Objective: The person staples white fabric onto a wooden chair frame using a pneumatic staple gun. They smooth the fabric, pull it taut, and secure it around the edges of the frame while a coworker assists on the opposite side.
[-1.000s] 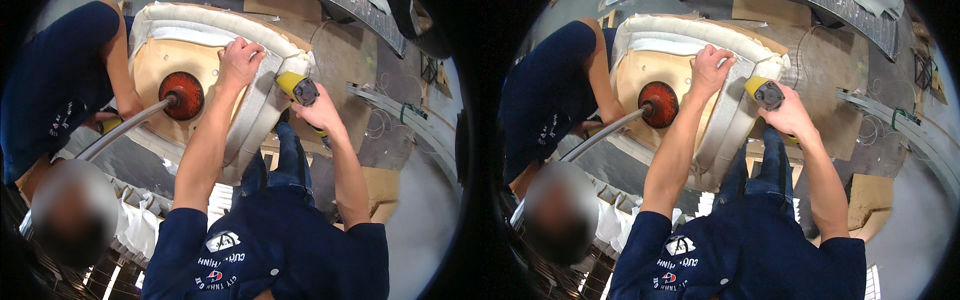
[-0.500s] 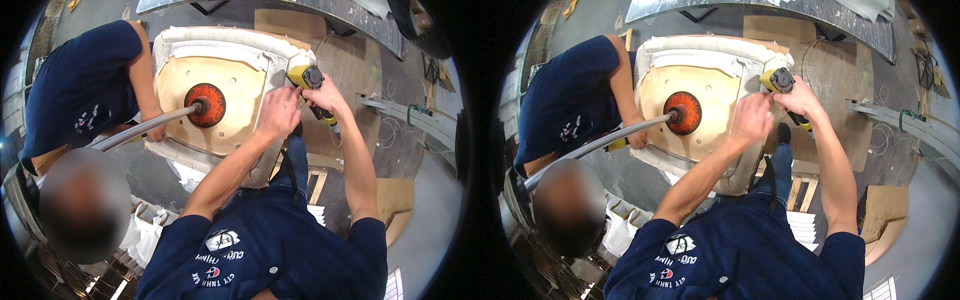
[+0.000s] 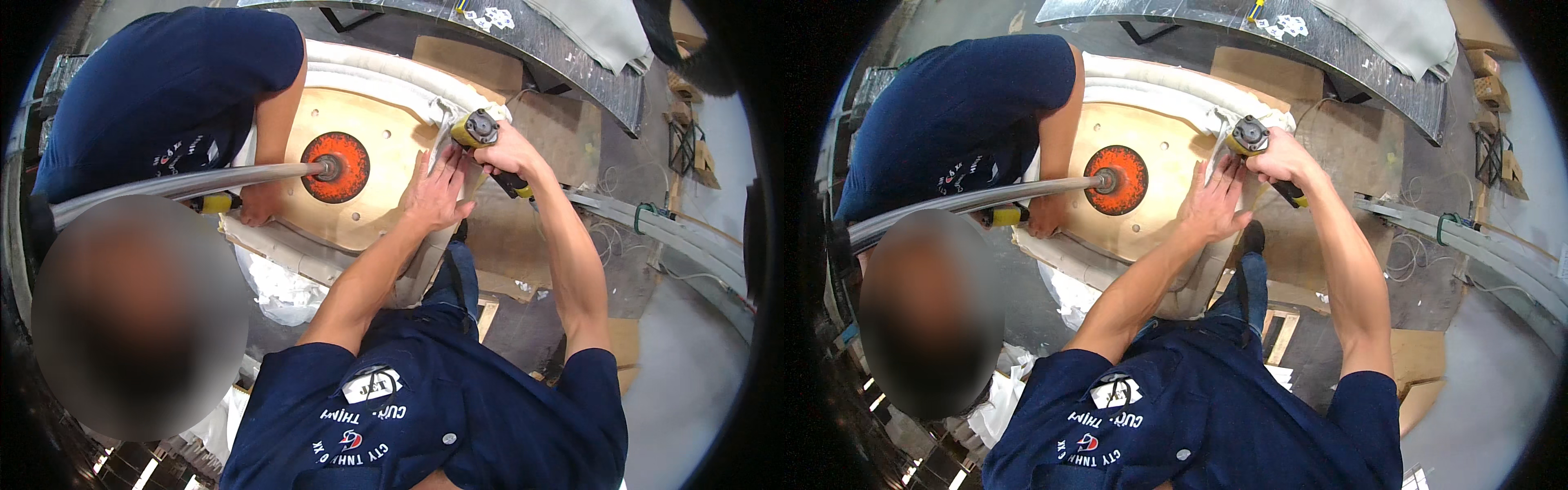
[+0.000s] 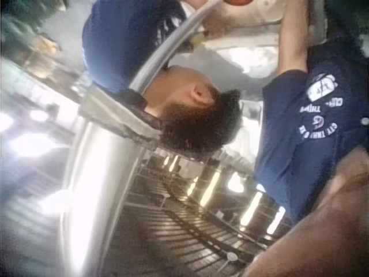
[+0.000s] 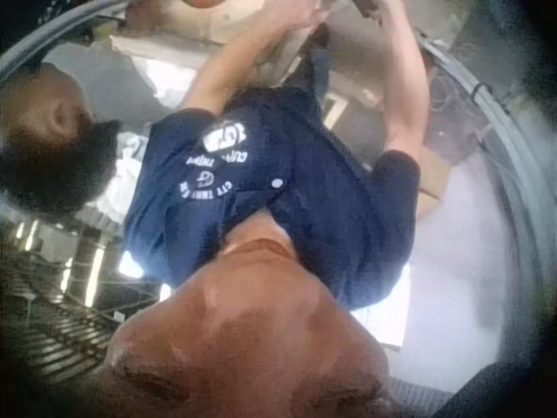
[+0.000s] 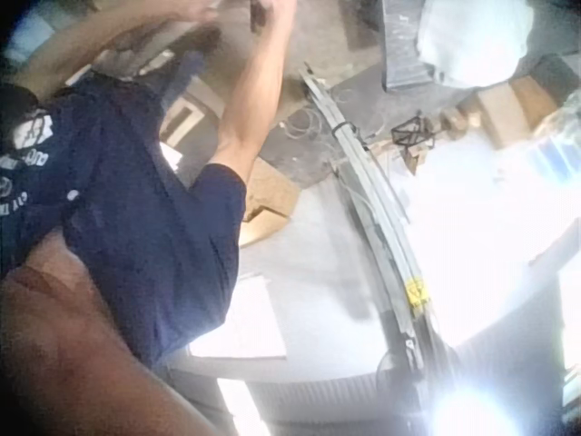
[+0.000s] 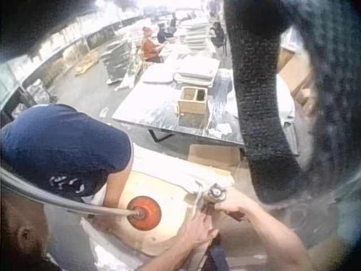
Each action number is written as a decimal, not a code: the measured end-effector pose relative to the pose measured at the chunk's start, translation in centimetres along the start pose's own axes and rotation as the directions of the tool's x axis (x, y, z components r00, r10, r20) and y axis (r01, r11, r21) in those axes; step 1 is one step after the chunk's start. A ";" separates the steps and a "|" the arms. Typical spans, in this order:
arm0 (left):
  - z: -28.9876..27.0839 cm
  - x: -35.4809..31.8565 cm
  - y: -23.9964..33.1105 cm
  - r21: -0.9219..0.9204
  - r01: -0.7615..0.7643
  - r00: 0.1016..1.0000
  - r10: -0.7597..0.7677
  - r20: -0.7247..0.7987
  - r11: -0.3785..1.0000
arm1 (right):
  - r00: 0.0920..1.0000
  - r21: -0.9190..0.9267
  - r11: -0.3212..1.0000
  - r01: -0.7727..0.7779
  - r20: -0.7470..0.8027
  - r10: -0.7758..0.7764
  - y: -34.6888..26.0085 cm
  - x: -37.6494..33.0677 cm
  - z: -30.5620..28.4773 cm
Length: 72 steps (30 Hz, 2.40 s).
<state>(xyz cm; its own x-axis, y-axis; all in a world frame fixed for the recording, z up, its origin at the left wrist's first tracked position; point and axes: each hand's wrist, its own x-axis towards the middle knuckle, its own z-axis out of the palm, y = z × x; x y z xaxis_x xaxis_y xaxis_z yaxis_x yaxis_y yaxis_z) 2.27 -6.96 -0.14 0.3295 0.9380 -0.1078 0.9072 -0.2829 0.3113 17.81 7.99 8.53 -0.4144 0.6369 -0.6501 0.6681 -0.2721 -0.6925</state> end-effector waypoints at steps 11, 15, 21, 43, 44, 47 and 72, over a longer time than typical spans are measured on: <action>-0.7 -0.5 -0.7 0.025 0.076 0.995 -0.078 0.062 0.997 | 0.998 -0.049 0.998 -0.032 0.043 0.034 -1.8 0.4 0.9; -0.5 -1.2 -0.7 0.014 0.122 0.992 -0.123 0.039 0.992 | 0.998 -0.118 0.992 -0.046 0.046 0.051 -1.8 0.6 1.2; 0.3 -2.1 -1.4 -0.056 0.124 0.992 -0.126 -0.025 0.991 | 0.998 -0.202 0.979 -0.011 0.052 0.022 -1.0 0.7 1.8; 1.0 -5.8 -2.0 -0.010 0.221 0.969 -0.221 -0.115 0.975 | 0.998 -0.093 0.996 -0.017 0.056 0.022 -0.3 -4.9 7.6; 1.3 -6.0 -2.1 -0.013 0.218 0.964 -0.217 -0.151 0.976 | 0.997 -0.115 0.993 -0.015 0.075 0.023 -0.6 -5.2 7.8; 1.8 -6.4 -2.4 -0.034 0.208 0.958 -0.211 -0.193 0.977 | 0.995 -0.122 0.992 0.038 0.101 -0.026 -0.4 -5.8 8.6; 1.5 -15.1 2.5 0.117 0.035 0.999 -0.030 -0.045 0.992 | 0.997 0.289 0.955 -0.059 -0.034 0.071 6.0 -11.3 11.8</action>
<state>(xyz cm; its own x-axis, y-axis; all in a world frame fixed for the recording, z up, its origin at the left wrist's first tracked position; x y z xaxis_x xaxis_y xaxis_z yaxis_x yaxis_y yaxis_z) -0.09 -22.16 0.85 0.2903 0.9540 -0.0746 0.9426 -0.2716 0.1945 19.23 -9.42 8.02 -0.3442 0.6402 -0.6868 0.4839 -0.5060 -0.7141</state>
